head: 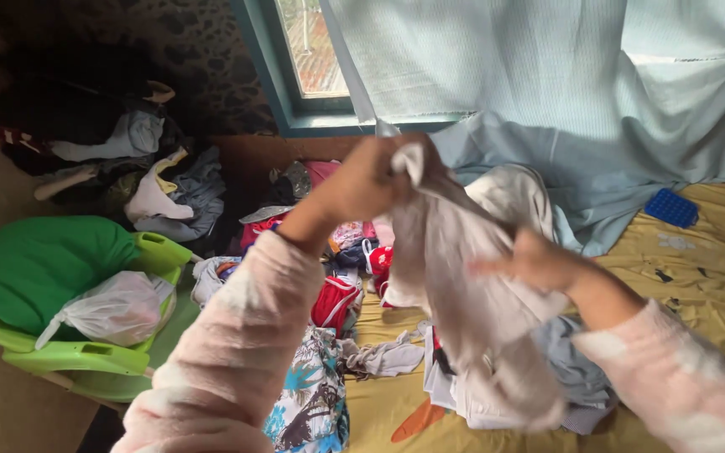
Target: The recorder sorts and folds various pieces of laundry on a bed.
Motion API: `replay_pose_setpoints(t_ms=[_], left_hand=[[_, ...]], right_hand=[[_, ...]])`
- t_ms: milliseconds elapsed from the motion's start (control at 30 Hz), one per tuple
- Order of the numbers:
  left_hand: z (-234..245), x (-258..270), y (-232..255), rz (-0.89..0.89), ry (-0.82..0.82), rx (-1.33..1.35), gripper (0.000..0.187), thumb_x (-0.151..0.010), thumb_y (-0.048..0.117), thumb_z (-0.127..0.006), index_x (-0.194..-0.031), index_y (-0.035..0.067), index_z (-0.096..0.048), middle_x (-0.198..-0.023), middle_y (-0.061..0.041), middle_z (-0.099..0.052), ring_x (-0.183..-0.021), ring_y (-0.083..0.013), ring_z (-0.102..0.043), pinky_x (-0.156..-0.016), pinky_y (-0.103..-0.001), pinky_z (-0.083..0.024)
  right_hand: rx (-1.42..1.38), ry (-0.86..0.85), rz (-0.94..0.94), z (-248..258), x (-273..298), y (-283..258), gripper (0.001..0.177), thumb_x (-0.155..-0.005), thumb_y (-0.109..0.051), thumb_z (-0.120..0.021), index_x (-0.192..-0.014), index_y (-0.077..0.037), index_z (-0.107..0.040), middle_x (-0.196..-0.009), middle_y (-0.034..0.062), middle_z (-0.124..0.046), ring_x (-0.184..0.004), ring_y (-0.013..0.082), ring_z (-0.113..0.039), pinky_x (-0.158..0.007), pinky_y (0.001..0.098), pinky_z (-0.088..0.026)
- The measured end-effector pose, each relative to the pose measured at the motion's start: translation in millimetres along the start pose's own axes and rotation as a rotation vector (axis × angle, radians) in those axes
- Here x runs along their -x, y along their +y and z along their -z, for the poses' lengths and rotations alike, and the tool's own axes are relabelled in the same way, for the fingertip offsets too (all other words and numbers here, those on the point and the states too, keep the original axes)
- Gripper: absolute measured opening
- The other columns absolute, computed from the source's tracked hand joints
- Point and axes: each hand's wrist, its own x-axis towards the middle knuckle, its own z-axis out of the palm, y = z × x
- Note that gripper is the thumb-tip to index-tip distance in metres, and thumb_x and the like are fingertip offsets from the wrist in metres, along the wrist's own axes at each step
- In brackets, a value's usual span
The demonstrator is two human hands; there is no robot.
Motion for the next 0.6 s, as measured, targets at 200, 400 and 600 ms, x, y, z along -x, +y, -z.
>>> replay_pose_setpoints(t_ms=[200, 400, 600], left_hand=[[86.3, 23.9, 34.3, 0.145, 0.165, 0.100, 0.028, -0.084, -0.004, -0.062, -0.110, 0.004, -0.066, -0.103, -0.005, -0.071, -0.090, -0.0127, -0.067, -0.078, -0.028, -0.058], [93.0, 61.4, -9.8, 0.347, 0.139, -0.352, 0.021, -0.076, -0.006, -0.068, -0.095, 0.002, -0.066, -0.095, -0.007, -0.071, -0.086, -0.0154, -0.067, -0.076, -0.031, -0.057], [66.9, 51.9, -14.0, 0.280, 0.190, 0.058, 0.027, -0.083, -0.012, -0.056, -0.104, 0.002, -0.066, -0.098, -0.004, -0.068, -0.091, -0.0140, -0.065, -0.081, -0.028, -0.055]], right_hand=[[0.743, 0.018, -0.077, 44.7, -39.0, 208.6, 0.057, -0.079, -0.052, -0.085, -0.102, -0.001, -0.079, -0.083, 0.0123, -0.079, -0.071, 0.0164, -0.073, -0.065, 0.0294, -0.055], [0.263, 0.690, -0.057, 87.6, 4.2, 135.6, 0.041, -0.085, -0.025, -0.074, -0.120, -0.004, -0.070, -0.085, 0.0149, -0.075, -0.062, 0.0253, -0.071, -0.056, 0.0404, -0.055], [-0.151, 0.461, -0.014, 125.2, -32.0, 178.6, 0.049, -0.076, -0.011, -0.071, -0.123, 0.002, -0.065, -0.098, 0.0179, -0.072, -0.074, 0.0258, -0.069, -0.059, 0.0385, -0.053]])
